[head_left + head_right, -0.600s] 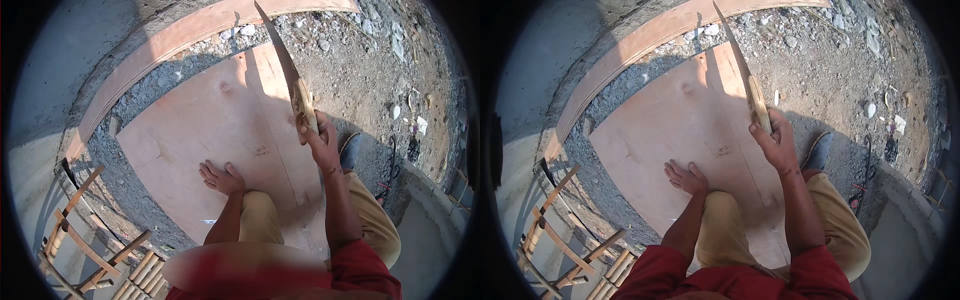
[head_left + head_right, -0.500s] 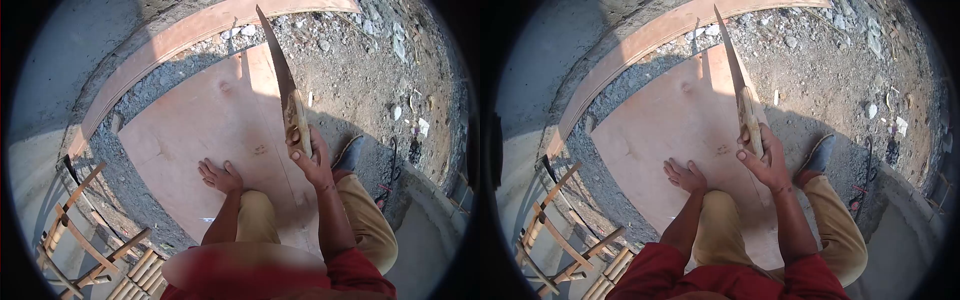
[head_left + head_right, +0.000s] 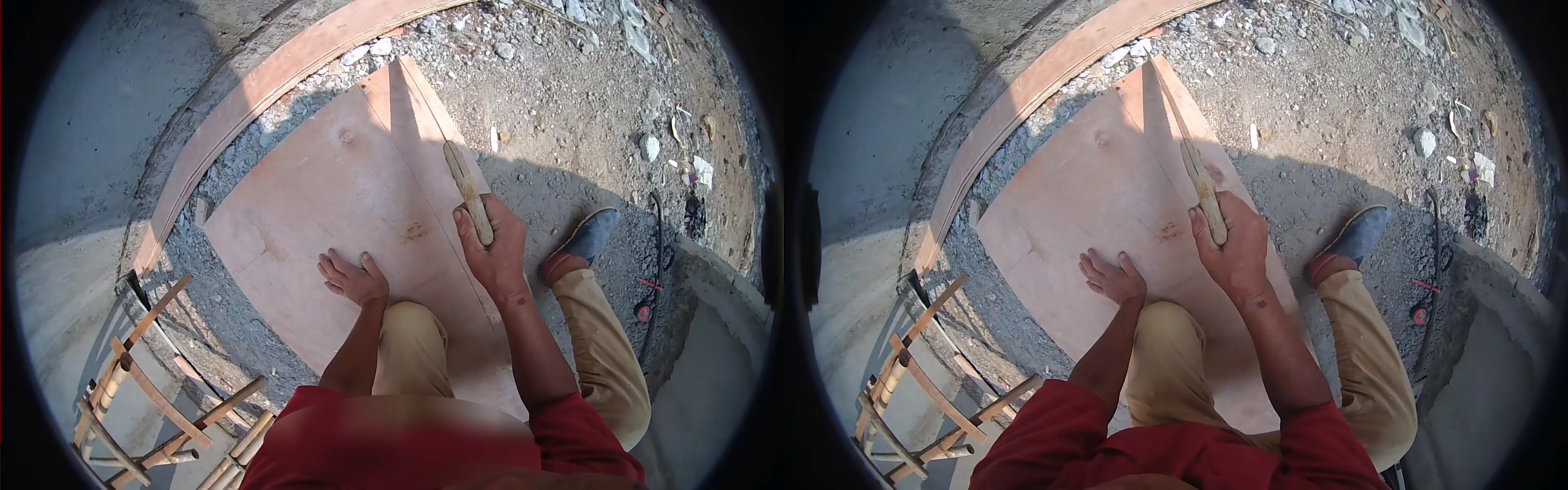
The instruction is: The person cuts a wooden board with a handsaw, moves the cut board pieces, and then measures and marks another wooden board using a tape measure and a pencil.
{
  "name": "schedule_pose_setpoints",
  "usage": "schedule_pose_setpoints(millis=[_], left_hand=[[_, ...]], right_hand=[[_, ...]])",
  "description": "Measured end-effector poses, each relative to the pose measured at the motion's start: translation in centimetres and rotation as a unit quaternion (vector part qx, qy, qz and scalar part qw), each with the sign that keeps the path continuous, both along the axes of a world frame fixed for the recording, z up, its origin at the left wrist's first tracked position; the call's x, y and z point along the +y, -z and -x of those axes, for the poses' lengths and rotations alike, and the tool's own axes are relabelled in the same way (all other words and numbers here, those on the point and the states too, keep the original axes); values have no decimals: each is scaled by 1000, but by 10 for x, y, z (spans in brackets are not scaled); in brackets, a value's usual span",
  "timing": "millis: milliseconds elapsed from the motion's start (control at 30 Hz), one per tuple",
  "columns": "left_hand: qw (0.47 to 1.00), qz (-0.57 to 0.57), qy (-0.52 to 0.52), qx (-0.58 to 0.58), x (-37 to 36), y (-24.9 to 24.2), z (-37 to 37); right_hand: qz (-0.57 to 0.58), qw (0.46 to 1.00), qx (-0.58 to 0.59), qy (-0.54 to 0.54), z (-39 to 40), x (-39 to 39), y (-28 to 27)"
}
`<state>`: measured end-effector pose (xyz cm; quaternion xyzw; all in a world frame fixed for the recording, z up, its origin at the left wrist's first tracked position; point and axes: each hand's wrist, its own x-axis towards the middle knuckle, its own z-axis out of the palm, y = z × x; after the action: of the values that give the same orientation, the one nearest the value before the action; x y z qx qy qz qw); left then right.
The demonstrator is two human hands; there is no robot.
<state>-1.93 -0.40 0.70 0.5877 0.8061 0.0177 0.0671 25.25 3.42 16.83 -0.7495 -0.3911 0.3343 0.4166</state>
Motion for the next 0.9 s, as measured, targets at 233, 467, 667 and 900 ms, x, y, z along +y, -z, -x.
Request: schedule_pose_setpoints(millis=[233,467,667,900], left_hand=[[999,-14,-8,-28,-3,-2,4],[998,-49,-7,-48,20,9,4],[942,-170,230,-175,235,0,-65],[971,-42,230,-37,338,34,-104]], right_hand=[[-86,990,110,-16,25,0,24],[-25,992,84,-92,22,-18,71],[-19,983,176,-38,14,-17,76],[-62,985,158,-18,2,-23,47]])
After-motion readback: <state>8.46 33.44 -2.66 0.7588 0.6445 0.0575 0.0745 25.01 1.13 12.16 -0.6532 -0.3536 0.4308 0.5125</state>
